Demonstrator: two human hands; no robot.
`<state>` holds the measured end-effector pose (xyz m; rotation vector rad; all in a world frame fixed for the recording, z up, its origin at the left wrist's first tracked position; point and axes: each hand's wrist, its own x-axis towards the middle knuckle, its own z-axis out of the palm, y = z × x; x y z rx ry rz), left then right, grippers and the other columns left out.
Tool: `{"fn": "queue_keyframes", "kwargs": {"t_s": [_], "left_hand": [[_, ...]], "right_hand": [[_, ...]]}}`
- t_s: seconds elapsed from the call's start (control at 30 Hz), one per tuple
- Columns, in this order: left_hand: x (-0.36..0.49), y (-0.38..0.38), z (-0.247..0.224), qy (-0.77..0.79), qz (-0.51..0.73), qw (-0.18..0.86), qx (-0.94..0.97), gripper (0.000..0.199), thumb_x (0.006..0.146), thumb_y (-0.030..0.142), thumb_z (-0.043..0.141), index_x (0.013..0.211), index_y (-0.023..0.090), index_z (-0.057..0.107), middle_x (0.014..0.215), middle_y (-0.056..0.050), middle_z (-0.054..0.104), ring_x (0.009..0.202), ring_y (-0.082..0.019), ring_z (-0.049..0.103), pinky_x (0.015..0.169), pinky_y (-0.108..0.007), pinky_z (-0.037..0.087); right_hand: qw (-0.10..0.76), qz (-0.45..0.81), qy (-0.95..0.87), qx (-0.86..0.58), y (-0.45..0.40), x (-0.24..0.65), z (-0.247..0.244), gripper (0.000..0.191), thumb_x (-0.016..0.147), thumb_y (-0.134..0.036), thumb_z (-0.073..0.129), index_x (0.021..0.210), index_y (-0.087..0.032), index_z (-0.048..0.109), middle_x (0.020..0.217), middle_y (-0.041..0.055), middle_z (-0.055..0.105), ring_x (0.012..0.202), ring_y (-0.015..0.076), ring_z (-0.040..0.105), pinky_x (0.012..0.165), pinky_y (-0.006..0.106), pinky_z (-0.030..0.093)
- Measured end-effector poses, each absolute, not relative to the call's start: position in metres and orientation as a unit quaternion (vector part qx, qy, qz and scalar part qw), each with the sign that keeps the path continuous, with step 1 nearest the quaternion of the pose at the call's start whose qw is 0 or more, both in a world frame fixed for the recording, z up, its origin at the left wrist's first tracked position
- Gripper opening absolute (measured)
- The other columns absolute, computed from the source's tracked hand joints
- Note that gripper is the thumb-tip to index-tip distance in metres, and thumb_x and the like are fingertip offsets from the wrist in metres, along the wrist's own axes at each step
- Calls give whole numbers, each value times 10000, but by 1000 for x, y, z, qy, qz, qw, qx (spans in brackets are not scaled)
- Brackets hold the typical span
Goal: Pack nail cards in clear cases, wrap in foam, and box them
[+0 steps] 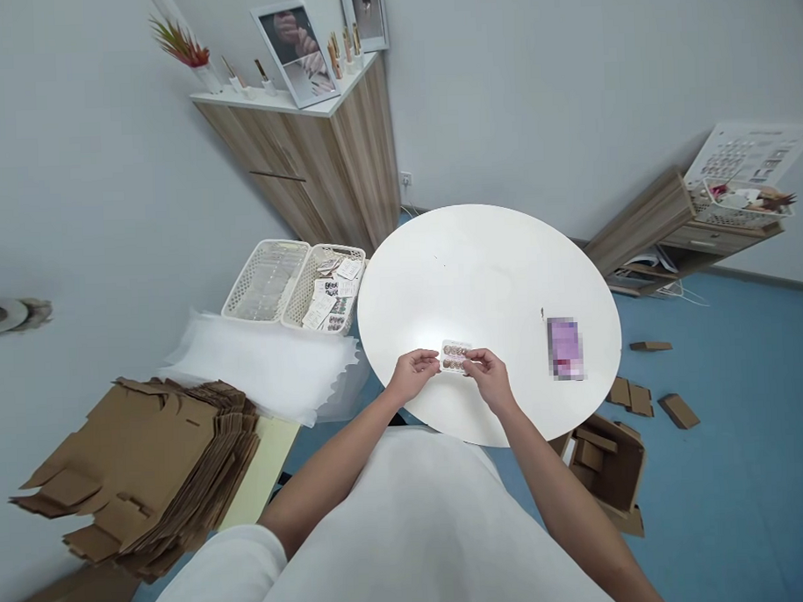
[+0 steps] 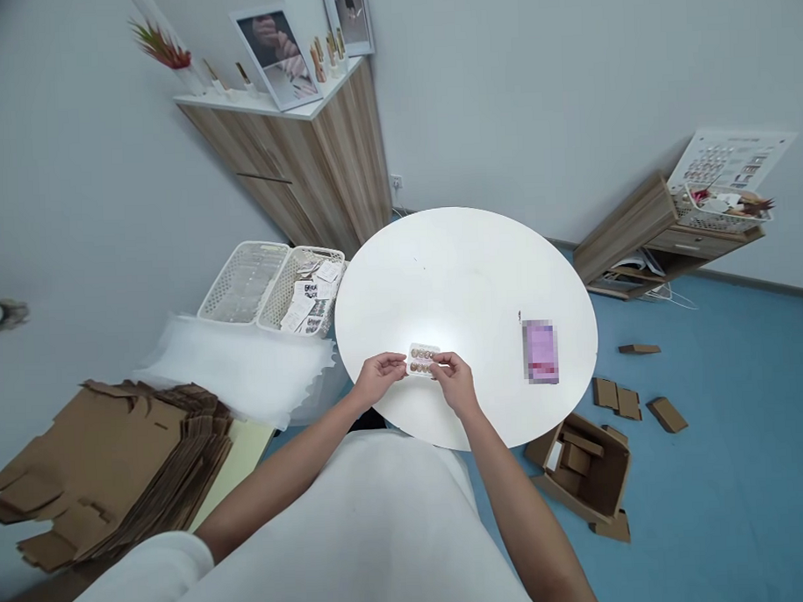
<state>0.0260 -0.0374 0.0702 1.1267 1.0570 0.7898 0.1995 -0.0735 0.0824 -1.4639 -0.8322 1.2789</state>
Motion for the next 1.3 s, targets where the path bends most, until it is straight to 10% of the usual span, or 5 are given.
{"fn": "queue_keyframes", "kwargs": {"t_s": [0.57, 1.3], "left_hand": [[26, -28, 71, 462, 317, 606, 565, 435, 732, 246, 559, 1154, 166, 492, 765, -5, 563, 677, -92, 572, 695, -259, 470], [-70, 32, 34, 595, 271, 459, 602, 491, 707, 146, 572, 1188, 199, 483, 854, -20, 560, 685, -107, 531, 761, -292, 453]], "right_hand": [[385, 541, -481, -572, -71, 220, 75, 726, 625, -299, 650, 1283, -260, 346, 1005, 37, 531, 708, 114, 564, 776, 351, 453], [227, 465, -607, -603, 27, 109, 29, 655, 700, -230, 539, 1312, -262, 305, 897, 16, 510, 603, 115, 460, 668, 313, 445]]}}
